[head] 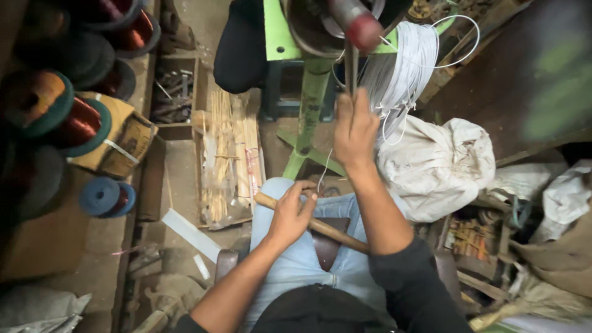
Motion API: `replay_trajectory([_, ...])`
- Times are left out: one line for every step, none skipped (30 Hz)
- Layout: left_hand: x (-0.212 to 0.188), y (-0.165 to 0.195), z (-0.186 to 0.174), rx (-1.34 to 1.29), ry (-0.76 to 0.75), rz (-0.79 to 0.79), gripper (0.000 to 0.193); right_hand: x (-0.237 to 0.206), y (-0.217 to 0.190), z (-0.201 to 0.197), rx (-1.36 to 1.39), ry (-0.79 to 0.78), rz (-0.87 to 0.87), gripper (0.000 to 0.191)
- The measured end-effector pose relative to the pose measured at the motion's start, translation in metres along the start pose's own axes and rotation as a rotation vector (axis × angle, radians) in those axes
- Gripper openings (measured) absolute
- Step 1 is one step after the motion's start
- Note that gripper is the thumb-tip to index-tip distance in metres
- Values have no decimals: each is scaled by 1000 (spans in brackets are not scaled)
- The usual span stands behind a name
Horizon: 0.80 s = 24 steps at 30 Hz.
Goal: The person winds white wire onto a green stand using a hammer and a wooden stick. They repeatedly tap the wire to secure it, then remove and reposition the wire bundle.
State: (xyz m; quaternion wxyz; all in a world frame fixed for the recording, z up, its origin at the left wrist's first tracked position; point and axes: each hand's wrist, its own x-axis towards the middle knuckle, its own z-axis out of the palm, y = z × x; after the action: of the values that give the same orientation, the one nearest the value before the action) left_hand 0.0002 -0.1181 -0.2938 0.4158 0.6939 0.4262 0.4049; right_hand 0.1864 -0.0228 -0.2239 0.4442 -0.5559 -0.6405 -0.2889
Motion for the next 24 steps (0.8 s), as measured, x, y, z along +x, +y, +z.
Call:
replay_trajectory([-1,-3,1,0,13,3,27,-4,-2,-5,-203,108,-200,22])
replay_trajectory([-1,-6,2,-4,24,6,26,-13,-5,-14,146,11,-59,31])
replay_trajectory([-1,-8,2,-8,37,14,26,-24,-9,-25,497,-82,76,41])
replay_trajectory([-1,-10,0,-27,52,19,28,-33,-10,-35,575,-137,-15,29])
replay_trajectory([-1,-12,-2,-47,66,21,29,-45,-10,-46,652,-194,-107,19])
replay_trajectory([-1,-13,-6,-67,81,24,31,-60,-10,-63,690,-322,-95,16])
replay_trajectory([-1,-13,-10,-70,87,-81,31,-75,-10,-81,729,-448,-85,16])
replay_trajectory([-3,-13,-17,-74,93,-188,31,-88,-9,-95,676,-539,-107,23])
replay_trajectory([-5,-13,-24,-77,97,-297,31,-100,-8,-111,622,-629,-129,30])
replay_trajectory([-6,-12,-32,22,155,-199,29,-110,-8,-124,666,-700,-118,31])
replay_trajectory([-8,-11,-40,121,214,-101,28,-119,-9,-136,712,-772,-110,33])
replay_trajectory([-10,-10,-49,159,248,-69,26,-128,-13,-149,714,-746,-122,33])
replay_trajectory([-11,-8,-57,197,283,-39,25,-136,-15,-159,716,-722,-134,33])
replay_trajectory([-13,-5,-64,236,316,-14,23,-141,-18,-166,759,-806,-79,32])
replay_trajectory([-14,-2,-71,176,328,-61,24,-147,-20,-171,801,-892,-20,31])
replay_trajectory([-14,1,-77,113,340,-107,25,-150,-20,-174,840,-978,38,30])
replay_trajectory([-14,6,-81,50,353,-151,25,-154,-19,-175,802,-1055,23,29])
replay_trajectory([-14,11,-85,76,360,-162,25,-156,-17,-174,764,-1131,9,29])
replay_trajectory([-14,17,-89,100,369,-167,25,-159,-15,-171,721,-1203,-9,28])
replay_trajectory([-14,23,-91,123,381,-168,25,-161,-13,-170,723,-1194,-8,28])
replay_trajectory([-14,29,-92,179,393,-201,26,-163,-11,-167,727,-1188,-10,28])
replay_trajectory([-16,34,-93,233,405,-239,28,-165,-10,-166,732,-1187,-11,28])
replay_trajectory([-17,38,-94,286,419,-282,29,-167,-10,-165,718,-1208,-3,27])
replay_trajectory([-19,41,-96,293,383,-206,28,-168,-12,-165,704,-1234,1,27])
